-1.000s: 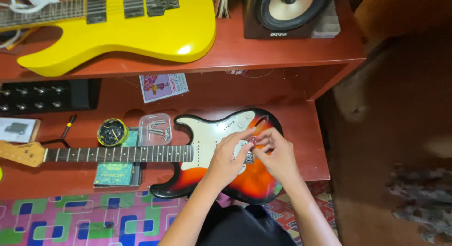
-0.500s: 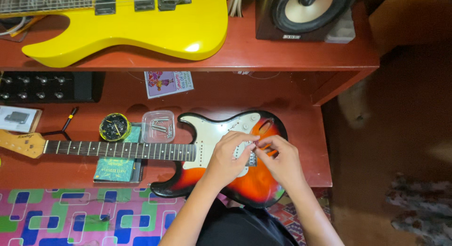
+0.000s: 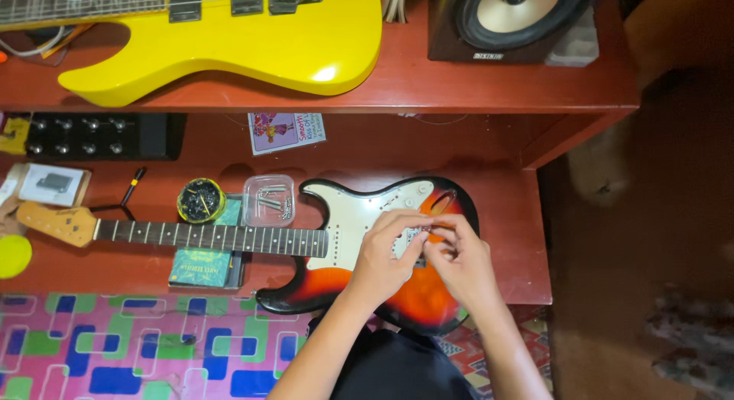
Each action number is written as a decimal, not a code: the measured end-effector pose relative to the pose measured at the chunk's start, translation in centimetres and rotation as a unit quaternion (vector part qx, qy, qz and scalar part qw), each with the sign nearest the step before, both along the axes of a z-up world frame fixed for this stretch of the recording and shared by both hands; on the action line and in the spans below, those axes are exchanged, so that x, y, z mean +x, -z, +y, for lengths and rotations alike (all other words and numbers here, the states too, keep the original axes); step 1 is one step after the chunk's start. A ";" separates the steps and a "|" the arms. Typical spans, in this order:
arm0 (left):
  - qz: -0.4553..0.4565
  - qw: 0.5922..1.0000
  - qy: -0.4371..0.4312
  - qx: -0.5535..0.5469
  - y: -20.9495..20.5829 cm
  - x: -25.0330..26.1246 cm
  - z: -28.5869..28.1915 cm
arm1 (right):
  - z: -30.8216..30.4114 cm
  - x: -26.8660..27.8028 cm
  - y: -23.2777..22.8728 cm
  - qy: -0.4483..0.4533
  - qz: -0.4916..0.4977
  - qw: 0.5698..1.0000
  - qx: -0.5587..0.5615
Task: The person is repairing a sunburst electric guitar by adjusting the bridge and strings. They use a screwdriver to tighten screws on the bridge and manipulate the strings with their hands.
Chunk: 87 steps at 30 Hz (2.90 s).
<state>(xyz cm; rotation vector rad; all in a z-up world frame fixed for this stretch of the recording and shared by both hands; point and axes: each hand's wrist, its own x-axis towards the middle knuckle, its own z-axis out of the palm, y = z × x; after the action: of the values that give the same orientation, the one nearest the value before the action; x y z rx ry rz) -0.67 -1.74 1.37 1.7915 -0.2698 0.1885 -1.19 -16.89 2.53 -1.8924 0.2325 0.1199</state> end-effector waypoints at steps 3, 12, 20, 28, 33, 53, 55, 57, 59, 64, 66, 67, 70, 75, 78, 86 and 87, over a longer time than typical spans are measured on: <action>0.011 1.000 0.021 0.003 -0.5 -0.2 0.1 | 0.1 -0.6 -0.3 -0.030 -0.058 0.997 -0.051; 0.017 0.994 0.105 0.000 -0.5 1.7 1.2 | 2.0 -0.9 2.4 0.078 -0.081 0.986 -0.126; 0.057 0.989 0.129 -0.046 1.6 3.0 3.1 | 2.0 -1.0 5.4 0.128 -0.038 0.991 -0.030; 0.043 0.984 0.163 -0.048 0.3 3.2 3.3 | 3.0 -0.8 3.1 0.160 -0.043 0.986 -0.012; 0.064 0.985 0.159 -0.032 1.8 2.7 2.6 | 0.9 -0.4 5.0 0.132 -0.037 0.990 0.015; 0.008 0.999 0.046 -0.018 2.7 0.4 -1.6 | -1.7 0.3 6.8 0.077 -0.045 0.996 -0.014; 0.007 1.000 0.023 -0.016 2.4 0.0 -1.8 | -1.7 0.2 6.8 0.067 -0.084 0.992 -0.064; -0.017 0.999 0.028 0.036 1.7 -0.2 -1.6 | -1.8 0.2 6.0 0.027 -0.131 0.981 -0.141; -0.016 0.999 0.014 0.048 1.3 -0.1 -1.0 | -1.7 0.2 3.9 -0.019 -0.125 0.982 -0.137; 0.005 0.998 0.028 0.064 0.6 0.0 -0.7 | -1.8 0.4 2.5 -0.063 -0.135 0.977 -0.154; -0.051 0.998 0.000 0.047 0.5 0.1 -0.9 | -1.2 0.7 2.8 -0.038 -0.150 0.960 -0.234; -0.052 0.997 -0.002 0.049 0.9 0.1 -1.0 | -1.1 0.9 3.7 -0.038 -0.151 0.960 -0.232; -0.027 0.998 -0.044 0.048 1.9 0.3 -1.4 | -1.0 0.9 5.5 -0.007 -0.144 0.962 -0.230; 0.024 0.999 0.011 0.033 0.5 -0.1 -0.8 | -1.9 0.5 1.7 -0.076 -0.154 0.980 -0.097; -0.016 0.999 0.025 0.033 0.8 0.1 -0.9 | -2.7 0.7 2.6 -0.100 -0.156 0.979 -0.090; -0.004 1.000 0.008 -0.006 1.9 0.4 -1.5 | -1.6 0.3 4.5 -0.012 -0.181 0.967 -0.180; 0.010 1.000 0.016 -0.002 1.7 0.4 -1.1 | -1.4 0.2 4.0 -0.018 -0.163 0.970 -0.178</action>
<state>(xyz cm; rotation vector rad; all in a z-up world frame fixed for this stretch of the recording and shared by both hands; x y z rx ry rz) -0.25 -2.85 -0.29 1.7826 -0.2837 0.1473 -0.98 -18.26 -1.43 -2.2388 -0.0083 -0.2231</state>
